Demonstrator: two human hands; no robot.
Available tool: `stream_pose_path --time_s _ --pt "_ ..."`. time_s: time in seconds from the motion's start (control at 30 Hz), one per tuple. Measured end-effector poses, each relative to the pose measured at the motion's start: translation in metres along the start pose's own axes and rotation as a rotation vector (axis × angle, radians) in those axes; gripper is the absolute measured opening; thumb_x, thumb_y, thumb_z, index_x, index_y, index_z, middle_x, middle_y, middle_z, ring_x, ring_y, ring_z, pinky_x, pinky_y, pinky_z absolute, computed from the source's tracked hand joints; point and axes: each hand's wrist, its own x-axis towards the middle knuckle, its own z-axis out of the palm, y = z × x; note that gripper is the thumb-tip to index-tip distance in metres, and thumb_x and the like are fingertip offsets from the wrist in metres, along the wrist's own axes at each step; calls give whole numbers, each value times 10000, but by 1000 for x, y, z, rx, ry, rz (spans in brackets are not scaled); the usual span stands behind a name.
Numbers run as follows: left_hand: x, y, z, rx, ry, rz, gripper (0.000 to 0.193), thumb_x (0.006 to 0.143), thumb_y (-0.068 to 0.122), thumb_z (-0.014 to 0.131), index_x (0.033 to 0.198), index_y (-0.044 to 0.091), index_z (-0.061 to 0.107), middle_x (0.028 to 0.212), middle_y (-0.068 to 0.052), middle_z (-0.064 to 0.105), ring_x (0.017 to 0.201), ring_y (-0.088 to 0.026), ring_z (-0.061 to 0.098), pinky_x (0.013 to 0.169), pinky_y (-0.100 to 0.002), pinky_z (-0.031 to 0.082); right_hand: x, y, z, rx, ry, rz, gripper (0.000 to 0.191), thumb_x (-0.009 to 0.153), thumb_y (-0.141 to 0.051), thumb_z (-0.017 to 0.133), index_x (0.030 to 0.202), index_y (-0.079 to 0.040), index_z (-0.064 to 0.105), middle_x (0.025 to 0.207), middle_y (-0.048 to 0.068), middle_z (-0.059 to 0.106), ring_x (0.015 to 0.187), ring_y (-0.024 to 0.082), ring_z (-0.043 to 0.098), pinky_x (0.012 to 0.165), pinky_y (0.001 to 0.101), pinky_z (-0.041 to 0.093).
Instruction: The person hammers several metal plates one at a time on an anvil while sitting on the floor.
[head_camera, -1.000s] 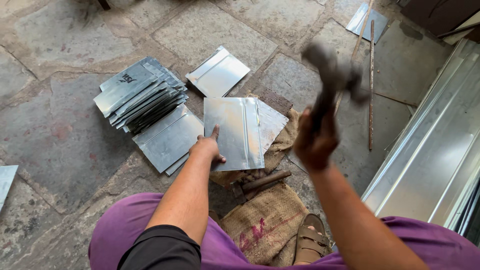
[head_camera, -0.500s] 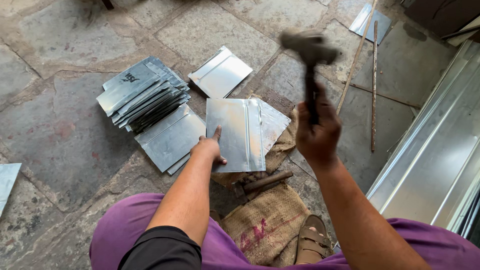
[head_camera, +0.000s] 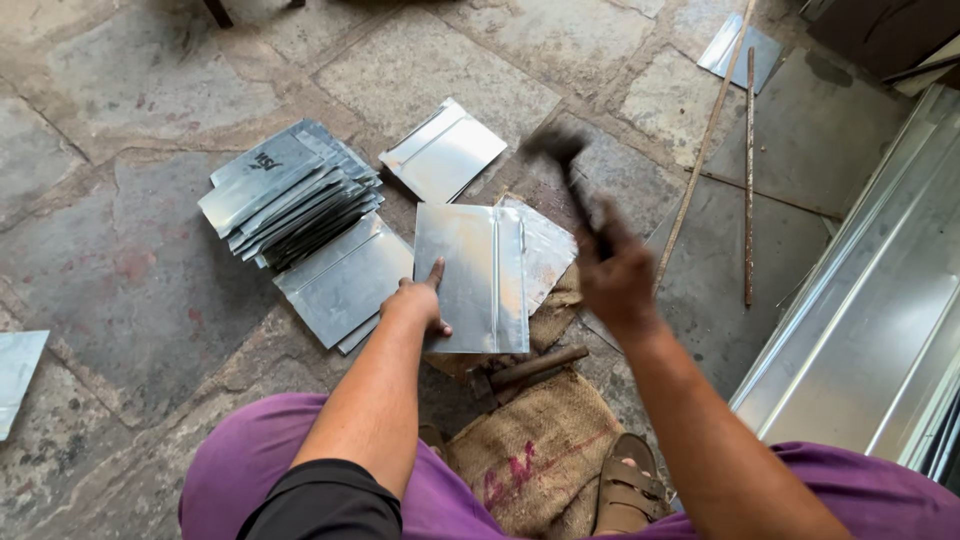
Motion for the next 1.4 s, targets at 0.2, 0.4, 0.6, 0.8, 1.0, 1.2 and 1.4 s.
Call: stream_pose_path --time_s 0.2,0.4,0.6,0.8,1.0,1.2,1.4 --pt "4 0 3 4 -5 -17 1414 687 455 953 1602 527 -123 1653 -180 266 1439 -383 461 1103 -541 471 -14 24 12 70 431 -446 305 1145 -209 556 1433 -112 544 936 66 675 753 154 657 628 311 570" --pt "4 0 1 13 -24 -9 1426 704 442 959 1597 517 -150 1653 -193 252 1452 -391 430 1115 -550 448 -49 74 60 -208 -177 16 291 905 -109 675 1191 -57 682 852 127 723 741 242 709 665 402 597" --pt "5 -6 2 16 -30 -12 1434 687 422 960 1594 542 -144 1648 -160 292 1449 -371 453 1113 -529 468 5 16 11 122 102 -38 219 1072 -191 570 1202 -39 658 768 87 673 581 142 628 491 311 554" --pt "9 -6 4 33 -35 -21 1437 687 429 959 1591 544 -153 1655 -162 275 1452 -367 448 1113 -547 461 -16 32 28 -4 425 -432 253 1144 -181 537 1375 -85 569 949 126 671 818 221 668 648 330 546" --pt "11 -9 0 22 -49 -32 1460 700 421 975 1575 542 -188 1685 -156 186 1485 -379 374 1135 -575 412 -43 57 57 -133 -227 258 242 1049 -211 598 1205 -43 675 782 123 680 593 210 617 475 340 506" --pt "10 -10 7 49 -49 -9 1451 670 422 970 1577 571 -153 1667 -146 273 1469 -363 428 1130 -537 445 10 -1 -3 67 198 -243 221 1102 -170 575 1262 -29 634 764 77 661 588 119 597 487 273 502" --pt "18 -13 10 62 -44 0 1457 657 443 968 1581 563 -152 1655 -161 291 1461 -364 434 1128 -550 443 -14 14 26 70 356 -359 323 1120 -181 518 1394 -15 560 871 81 648 714 142 620 605 325 526"
